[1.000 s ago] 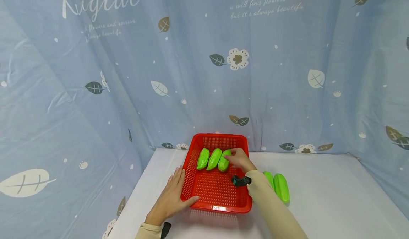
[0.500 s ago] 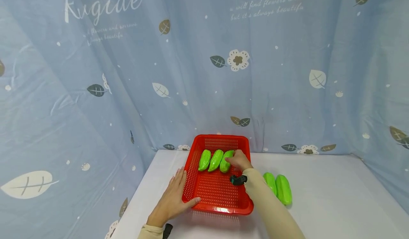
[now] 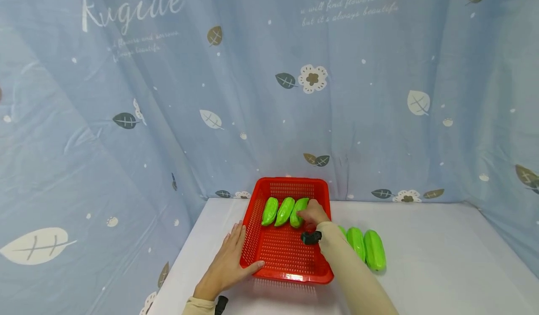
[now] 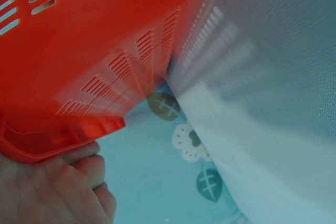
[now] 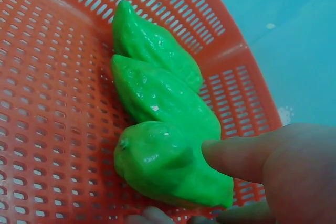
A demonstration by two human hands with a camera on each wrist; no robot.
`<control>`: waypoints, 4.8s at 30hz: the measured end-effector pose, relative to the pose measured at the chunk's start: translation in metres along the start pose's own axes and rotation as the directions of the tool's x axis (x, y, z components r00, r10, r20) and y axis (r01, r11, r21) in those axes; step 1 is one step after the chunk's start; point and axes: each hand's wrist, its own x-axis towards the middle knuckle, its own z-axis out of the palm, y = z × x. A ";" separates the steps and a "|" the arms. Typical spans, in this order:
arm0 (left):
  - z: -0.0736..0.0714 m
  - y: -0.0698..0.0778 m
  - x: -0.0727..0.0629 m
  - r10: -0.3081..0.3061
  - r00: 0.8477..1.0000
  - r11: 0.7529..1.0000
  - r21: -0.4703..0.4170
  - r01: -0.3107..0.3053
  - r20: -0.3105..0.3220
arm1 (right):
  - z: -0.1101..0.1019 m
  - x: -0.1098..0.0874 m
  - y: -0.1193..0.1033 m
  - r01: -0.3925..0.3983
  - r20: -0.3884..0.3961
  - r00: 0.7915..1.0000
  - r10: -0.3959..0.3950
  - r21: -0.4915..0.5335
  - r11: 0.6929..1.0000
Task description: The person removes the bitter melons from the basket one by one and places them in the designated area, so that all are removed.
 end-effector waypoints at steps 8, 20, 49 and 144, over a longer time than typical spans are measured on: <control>-0.001 -0.001 0.000 0.000 1.000 1.000 -0.012 0.000 -0.008 | 0.002 0.003 -0.002 -0.021 0.016 1.000 0.021 0.006 1.000; 0.001 0.000 0.000 0.000 1.000 1.000 -0.007 0.000 -0.005 | 0.004 0.011 0.005 -0.045 0.039 0.998 0.045 0.009 0.999; 0.001 -0.001 -0.001 0.005 1.000 1.000 -0.003 -0.005 -0.012 | 0.006 0.003 -0.001 -0.108 0.160 0.985 0.065 0.281 0.954; 0.001 0.000 -0.001 0.020 1.000 1.000 0.016 -0.020 0.013 | -0.017 -0.026 -0.006 -0.004 0.161 0.985 -0.063 0.386 0.922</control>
